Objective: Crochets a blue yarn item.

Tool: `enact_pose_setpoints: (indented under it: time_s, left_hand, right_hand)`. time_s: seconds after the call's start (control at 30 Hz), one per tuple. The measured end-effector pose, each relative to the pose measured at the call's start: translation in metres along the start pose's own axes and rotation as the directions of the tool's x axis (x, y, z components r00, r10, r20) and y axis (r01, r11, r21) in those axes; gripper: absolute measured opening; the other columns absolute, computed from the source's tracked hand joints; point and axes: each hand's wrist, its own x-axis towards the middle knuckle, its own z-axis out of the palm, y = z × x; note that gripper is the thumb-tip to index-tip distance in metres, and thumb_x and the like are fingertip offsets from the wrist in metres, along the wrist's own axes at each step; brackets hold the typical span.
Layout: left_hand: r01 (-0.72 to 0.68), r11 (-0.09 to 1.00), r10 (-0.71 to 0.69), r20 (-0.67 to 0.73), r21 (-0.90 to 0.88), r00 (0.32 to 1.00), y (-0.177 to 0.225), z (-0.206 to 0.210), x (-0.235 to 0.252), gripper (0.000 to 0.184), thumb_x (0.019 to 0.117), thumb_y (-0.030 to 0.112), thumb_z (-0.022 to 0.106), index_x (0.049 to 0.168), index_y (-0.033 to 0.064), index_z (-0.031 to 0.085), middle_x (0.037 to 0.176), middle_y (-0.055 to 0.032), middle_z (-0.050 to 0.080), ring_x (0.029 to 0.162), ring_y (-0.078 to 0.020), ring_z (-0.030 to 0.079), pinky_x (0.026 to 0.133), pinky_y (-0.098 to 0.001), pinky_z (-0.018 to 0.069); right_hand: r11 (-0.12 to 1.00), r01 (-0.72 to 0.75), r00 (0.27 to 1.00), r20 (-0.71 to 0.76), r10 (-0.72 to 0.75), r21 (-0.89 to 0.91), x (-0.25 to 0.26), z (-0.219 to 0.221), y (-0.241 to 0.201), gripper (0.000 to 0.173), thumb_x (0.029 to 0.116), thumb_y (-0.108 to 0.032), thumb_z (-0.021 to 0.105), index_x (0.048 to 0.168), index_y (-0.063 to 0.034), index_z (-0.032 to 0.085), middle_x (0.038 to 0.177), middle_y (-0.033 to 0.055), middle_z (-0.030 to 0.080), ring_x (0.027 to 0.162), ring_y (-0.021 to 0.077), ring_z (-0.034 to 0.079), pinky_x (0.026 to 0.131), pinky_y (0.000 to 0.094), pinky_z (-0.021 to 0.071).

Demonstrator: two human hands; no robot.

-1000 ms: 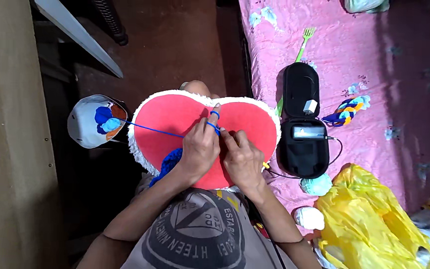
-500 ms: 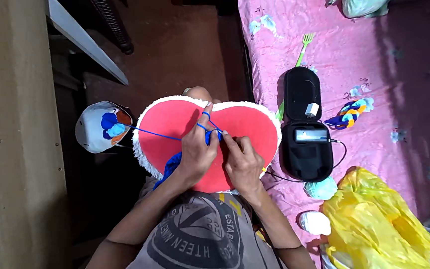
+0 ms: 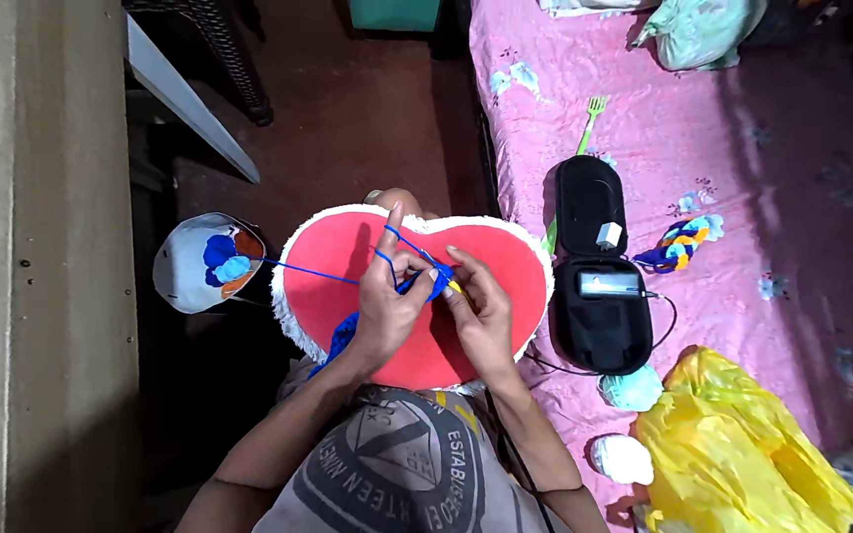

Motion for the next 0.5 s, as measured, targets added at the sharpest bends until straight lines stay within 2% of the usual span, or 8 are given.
enact_pose_setpoints:
  time_s: [0.03, 0.1, 0.17, 0.23, 0.33, 0.4, 0.47, 0.5]
  left_hand:
    - [0.038, 0.998, -0.037, 0.028, -0.044, 0.999, 0.006, -0.005, 0.003, 0.092, 0.0859, -0.009, 0.067, 0.163, 0.0117, 0.021, 0.086, -0.0004, 0.071, 0.072, -0.0073, 0.067, 0.066, -0.0204, 0.0562]
    - [0.083, 0.995, -0.079, 0.077, -0.05, 0.994, 0.013, -0.012, 0.007, 0.094, 0.0848, -0.01, 0.067, 0.163, 0.0125, 0.021, 0.081, -0.0009, 0.069, 0.066, -0.0075, 0.065, 0.062, -0.0195, 0.055]
    - [0.081, 0.997, -0.08, 0.094, -0.008, 0.992, 0.013, -0.017, 0.01, 0.091, 0.0851, -0.009, 0.067, 0.163, 0.0119, 0.024, 0.08, -0.001, 0.068, 0.065, -0.0073, 0.064, 0.06, -0.0191, 0.0544]
    - [0.068, 0.997, -0.071, 0.085, 0.04, 0.994, 0.013, -0.018, 0.01, 0.089, 0.0865, -0.007, 0.067, 0.163, 0.0133, 0.026, 0.08, -0.0005, 0.069, 0.065, -0.0071, 0.064, 0.06, -0.0189, 0.0536]
    - [0.025, 0.991, -0.033, 0.062, 0.133, 0.998, 0.013, -0.019, 0.01, 0.087, 0.0884, -0.003, 0.067, 0.163, 0.0154, 0.026, 0.083, 0.0009, 0.07, 0.066, -0.0067, 0.063, 0.058, -0.0192, 0.0519]
    - [-0.011, 0.986, 0.002, 0.054, 0.167, 0.999, 0.012, -0.018, 0.01, 0.086, 0.0873, -0.003, 0.066, 0.163, 0.0153, 0.028, 0.08, 0.0013, 0.067, 0.064, -0.0069, 0.06, 0.055, -0.0196, 0.0499]
    - [-0.089, 0.971, 0.077, 0.066, 0.22, 0.995, 0.008, -0.016, 0.011, 0.082, 0.0869, -0.003, 0.064, 0.161, 0.0138, 0.032, 0.079, 0.0018, 0.063, 0.064, -0.006, 0.058, 0.056, -0.0189, 0.0495]
    - [-0.144, 0.957, 0.128, 0.08, 0.253, 0.989, 0.005, -0.015, 0.011, 0.079, 0.0874, -0.003, 0.063, 0.16, 0.0125, 0.035, 0.081, 0.0014, 0.063, 0.064, -0.0052, 0.058, 0.057, -0.0183, 0.0497]
  right_hand:
    - [0.999, 0.05, 0.999, -0.01, -0.05, 0.007, 0.0, 0.0, 0.002, 0.039, 0.0941, 0.0, 0.062, 0.133, 0.0004, 0.063, 0.101, 0.009, 0.07, 0.086, 0.0081, 0.067, 0.08, 0.0237, 0.0581]
    - [0.95, 0.238, 0.967, -0.042, -0.251, -0.201, 0.0, -0.001, 0.007, 0.03, 0.094, -0.002, 0.062, 0.123, 0.0038, 0.067, 0.094, 0.0104, 0.07, 0.08, 0.0104, 0.066, 0.073, 0.0239, 0.0567]
    - [0.813, 0.371, 0.9, -0.041, -0.433, -0.45, 0.002, -0.003, 0.008, 0.019, 0.0942, -0.004, 0.062, 0.109, 0.0025, 0.072, 0.087, 0.0113, 0.07, 0.074, 0.0155, 0.067, 0.064, 0.0265, 0.0565]
    - [0.692, 0.416, 0.852, -0.013, -0.524, -0.59, 0.004, -0.007, 0.006, 0.014, 0.094, -0.004, 0.062, 0.098, 0.0, 0.074, 0.082, 0.0108, 0.07, 0.071, 0.0179, 0.068, 0.061, 0.0273, 0.056]
    - [0.562, 0.44, 0.81, 0.038, -0.586, -0.7, 0.005, -0.013, 0.002, 0.014, 0.0906, -0.001, 0.061, 0.088, -0.0029, 0.074, 0.077, 0.0095, 0.068, 0.066, 0.0197, 0.066, 0.056, 0.0286, 0.0537]
    - [0.524, 0.451, 0.801, 0.07, -0.594, -0.723, 0.006, -0.017, 0.0, 0.015, 0.0894, 0.0, 0.061, 0.086, -0.0042, 0.075, 0.076, 0.0091, 0.067, 0.065, 0.0203, 0.065, 0.054, 0.0293, 0.0519]
    - [0.558, 0.457, 0.82, 0.085, -0.566, -0.693, 0.008, -0.022, 0.0, 0.015, 0.0891, 0.0, 0.061, 0.087, -0.0043, 0.075, 0.076, 0.0091, 0.067, 0.066, 0.0202, 0.065, 0.054, 0.0299, 0.0518]
    - [0.619, 0.446, 0.849, 0.088, -0.521, -0.646, 0.009, -0.025, -0.001, 0.014, 0.0892, -0.001, 0.062, 0.088, -0.0037, 0.075, 0.078, 0.0092, 0.067, 0.067, 0.0196, 0.066, 0.055, 0.0299, 0.0527]
